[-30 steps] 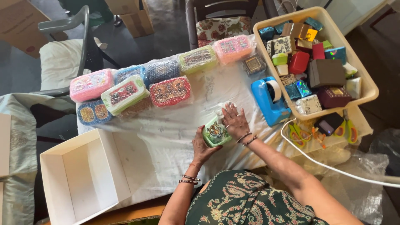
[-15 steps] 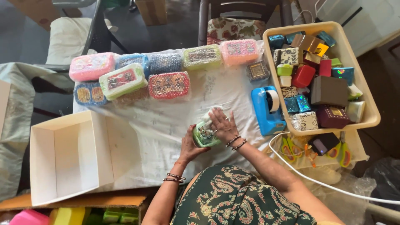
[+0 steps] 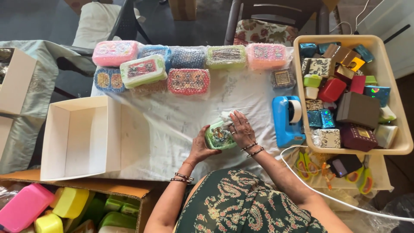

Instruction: The person wraps a pink rectangular item in bubble wrap, securing it with tape. They then pick up a green rectangular item and wipe its surface with a white cloth.

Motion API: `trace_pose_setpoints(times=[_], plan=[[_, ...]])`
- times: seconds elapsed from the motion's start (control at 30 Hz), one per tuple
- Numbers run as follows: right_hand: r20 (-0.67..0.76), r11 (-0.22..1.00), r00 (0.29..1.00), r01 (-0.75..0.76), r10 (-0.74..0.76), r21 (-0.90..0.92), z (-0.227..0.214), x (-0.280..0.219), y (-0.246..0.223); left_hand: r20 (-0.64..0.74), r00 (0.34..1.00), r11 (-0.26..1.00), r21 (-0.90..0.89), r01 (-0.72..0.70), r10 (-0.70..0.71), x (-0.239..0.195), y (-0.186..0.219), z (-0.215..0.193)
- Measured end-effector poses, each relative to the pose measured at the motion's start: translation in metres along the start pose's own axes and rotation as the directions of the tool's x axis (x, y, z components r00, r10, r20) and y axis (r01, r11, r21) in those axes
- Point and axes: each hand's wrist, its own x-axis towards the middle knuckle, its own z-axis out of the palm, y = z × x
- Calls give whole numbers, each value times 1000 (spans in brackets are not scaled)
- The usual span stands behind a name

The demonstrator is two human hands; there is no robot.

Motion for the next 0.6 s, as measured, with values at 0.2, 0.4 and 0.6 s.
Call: trace_pose_setpoints(times=[0.2,0.4,0.6], plan=[[-96,999,995,8,-5,34,2,-4,19,11,1000,998,64,-23,22,3,3,0],[-191,988,971,-151,142,-33,-6,-6,8,16,991,923,-362,132,-135,19,-1,20],[52,939,944,329,-325,-99,13,-11,-43,120,988,752,-641,155,-101,19,-26,35]])
